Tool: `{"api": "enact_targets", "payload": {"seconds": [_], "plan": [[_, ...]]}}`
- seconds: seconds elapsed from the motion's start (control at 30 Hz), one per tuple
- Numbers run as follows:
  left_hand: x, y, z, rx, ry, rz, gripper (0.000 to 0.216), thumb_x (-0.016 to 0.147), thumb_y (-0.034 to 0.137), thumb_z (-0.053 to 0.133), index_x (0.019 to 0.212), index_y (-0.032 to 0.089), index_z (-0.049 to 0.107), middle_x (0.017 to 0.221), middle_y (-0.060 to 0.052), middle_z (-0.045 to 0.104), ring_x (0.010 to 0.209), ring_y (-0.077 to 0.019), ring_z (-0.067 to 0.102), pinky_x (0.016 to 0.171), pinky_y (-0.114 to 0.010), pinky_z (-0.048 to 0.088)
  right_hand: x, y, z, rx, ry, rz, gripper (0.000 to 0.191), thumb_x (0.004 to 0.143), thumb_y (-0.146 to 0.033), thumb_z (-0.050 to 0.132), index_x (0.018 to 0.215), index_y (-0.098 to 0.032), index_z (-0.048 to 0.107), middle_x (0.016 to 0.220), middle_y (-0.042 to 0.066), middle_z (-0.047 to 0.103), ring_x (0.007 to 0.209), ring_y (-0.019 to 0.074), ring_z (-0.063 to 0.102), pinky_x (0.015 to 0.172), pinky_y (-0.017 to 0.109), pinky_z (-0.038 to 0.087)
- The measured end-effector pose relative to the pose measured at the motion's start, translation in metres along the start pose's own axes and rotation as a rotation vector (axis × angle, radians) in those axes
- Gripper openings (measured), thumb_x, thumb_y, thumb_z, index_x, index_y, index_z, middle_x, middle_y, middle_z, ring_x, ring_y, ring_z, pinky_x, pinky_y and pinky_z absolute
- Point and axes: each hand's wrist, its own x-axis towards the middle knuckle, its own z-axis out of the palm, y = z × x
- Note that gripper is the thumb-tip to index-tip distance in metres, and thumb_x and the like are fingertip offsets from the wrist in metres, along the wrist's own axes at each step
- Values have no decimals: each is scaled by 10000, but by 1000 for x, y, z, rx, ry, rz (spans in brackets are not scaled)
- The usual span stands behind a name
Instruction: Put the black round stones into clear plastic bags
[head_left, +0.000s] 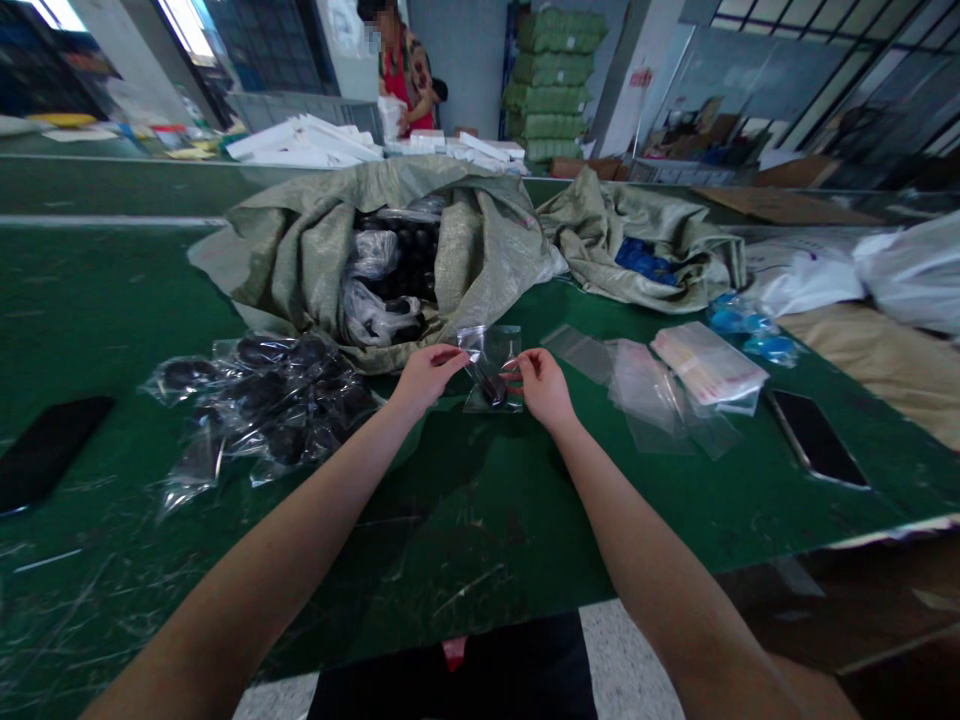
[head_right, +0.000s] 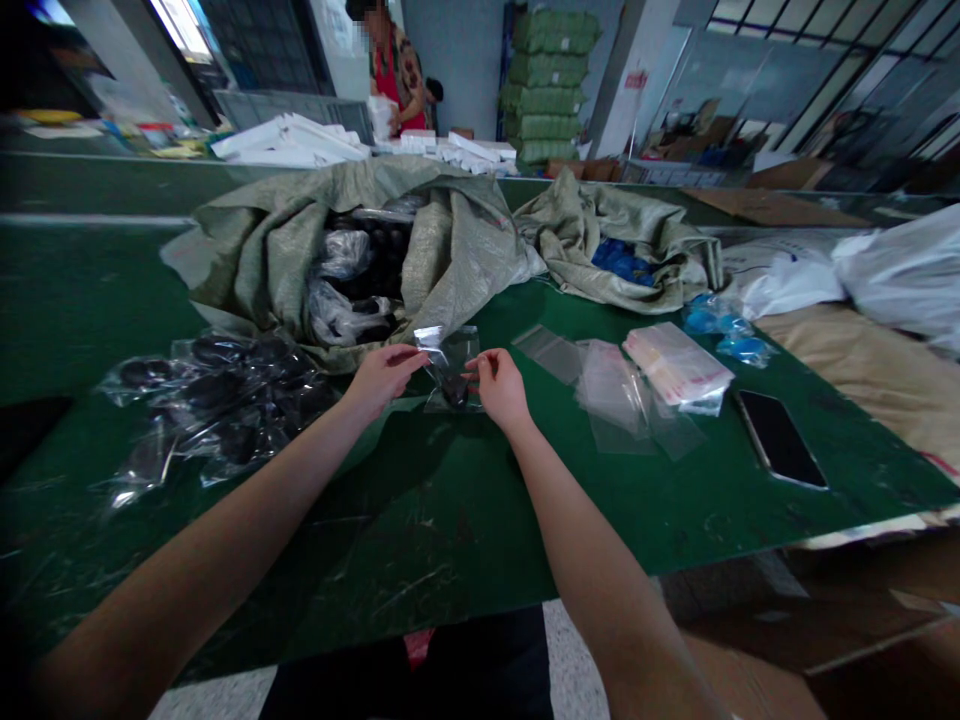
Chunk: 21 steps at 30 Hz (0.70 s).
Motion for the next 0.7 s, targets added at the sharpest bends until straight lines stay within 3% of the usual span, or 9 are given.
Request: {"api": "enact_targets", "payload": {"seconds": [0.2,0.33,0.5,0.6,0.7], "plan": [[0,-5,0,-44,-25,-14,274,726,400,682,856,159,682,689,0,640,404,-40,329,387,-212,194,3,-4,-3,50,8,176,49,922,-228,443,881,-208,462,876,18,648,689,133,677,544,261,569],[-1,-10,2,-11,-51,-68,254,724,401,687,826,169,671,618,19,582,399,-50,333,373,-212,195,4,-6,-5,79,-53,311,42,908,-222,472,876,-198,485,804,8,640,640,139,668,515,287,585],[0,-13,2,-1,-68,-94,249,732,396,682,843,174,666,649,17,604,406,-56,340,379,-218,203,3,-3,-8,37,-139,221,172,858,-294,614,987,-189,572,810,10,651,672,139,677,538,268,598],[3,-16,-2,44,-57,-26,221,737,366,677,824,163,676,706,-3,655,473,-74,433,446,-224,308,5,4,-12,8,-145,118,180,809,-322,678,911,-181,629,784,11,675,721,140,684,583,245,597],[8,-22,-6,95,-40,89,190,735,333,681,788,152,689,750,-24,684,641,-122,568,606,-240,428,9,10,-17,13,-115,93,183,767,-329,719,845,-172,664,761,12,691,752,138,687,649,252,603]]}}
